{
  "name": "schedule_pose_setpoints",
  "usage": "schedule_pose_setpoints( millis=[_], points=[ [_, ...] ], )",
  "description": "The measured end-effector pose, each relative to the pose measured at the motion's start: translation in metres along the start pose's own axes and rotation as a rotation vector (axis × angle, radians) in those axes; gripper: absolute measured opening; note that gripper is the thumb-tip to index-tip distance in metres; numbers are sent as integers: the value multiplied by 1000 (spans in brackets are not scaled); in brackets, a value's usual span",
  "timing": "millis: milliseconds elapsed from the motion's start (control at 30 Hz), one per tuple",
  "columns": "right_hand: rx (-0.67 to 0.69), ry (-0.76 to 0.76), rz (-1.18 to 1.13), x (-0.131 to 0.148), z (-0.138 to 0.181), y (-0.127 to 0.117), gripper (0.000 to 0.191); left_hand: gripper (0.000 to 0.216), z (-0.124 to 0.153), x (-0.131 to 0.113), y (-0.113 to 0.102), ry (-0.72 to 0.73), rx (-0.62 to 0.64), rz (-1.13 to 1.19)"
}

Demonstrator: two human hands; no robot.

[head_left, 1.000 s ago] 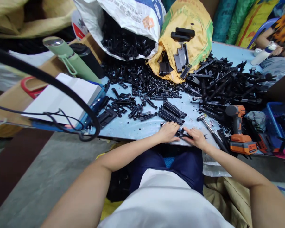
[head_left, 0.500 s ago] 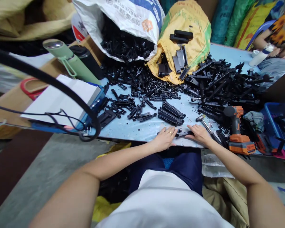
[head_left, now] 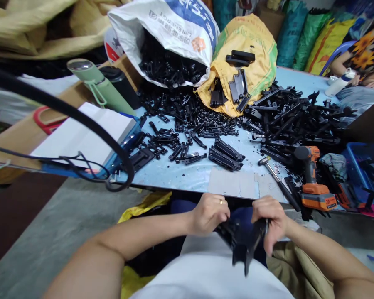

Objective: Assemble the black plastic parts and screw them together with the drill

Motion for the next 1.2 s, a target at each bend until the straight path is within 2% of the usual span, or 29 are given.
schedule_pose_setpoints(
  millis=[67,133,233,300,333,400,467,500,600,667,733,800,867,967,1033,1100,1200],
  points=[
    [-31,-73,-176,11,0,15,60,61,0,-26,2,70,-79,165],
    [-169,-107,-258,10,0,35,61,59,-1,-37,10,85,-218,250],
    [-579,-7,-230,-10,-7,64,66,57,0,-34,27,76,-430,224],
    [-787,56,-166,-30,-15,76,61,57,1,-24,37,101,-450,116],
    [-816,65,-121,-40,-21,77,56,59,2,-16,41,126,-432,29],
    [-717,92,19,-65,-34,68,48,64,4,5,44,143,-411,-210],
    [-484,193,233,-94,-45,48,47,68,6,33,42,72,-406,-472],
    [-365,259,359,-109,-50,36,48,68,5,48,40,-22,-370,-579],
    [-55,409,641,-150,-60,-3,49,59,3,85,39,-177,-121,-795],
    [38,434,748,-168,-68,-27,50,41,-1,98,41,-200,45,-863],
    [3,446,800,-181,-81,-51,51,30,-9,107,43,-243,149,-879],
    [-105,494,810,-192,-99,-76,49,30,-23,115,44,-312,204,-865],
    [-206,589,799,-203,-120,-101,46,31,-42,123,44,-395,221,-846],
    [-257,783,794,-218,-153,-131,41,33,-65,132,35,-496,182,-816],
    [-259,920,806,-225,-173,-143,41,40,-72,135,18,-532,105,-791],
    [-278,1046,813,-232,-188,-150,41,43,-70,141,-9,-601,3,-764],
    [-332,1163,776,-240,-202,-157,40,34,-59,160,-64,-863,-138,-722]
  ],
)
Point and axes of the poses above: each hand's wrist, its own z-axis away from the middle knuckle, its own y-axis out of the palm, x = y × z, the point moved 2 cm from there along -z, towards the middle knuckle, and after that the axes turned 11 degrees about x, right-handed, at the moved point
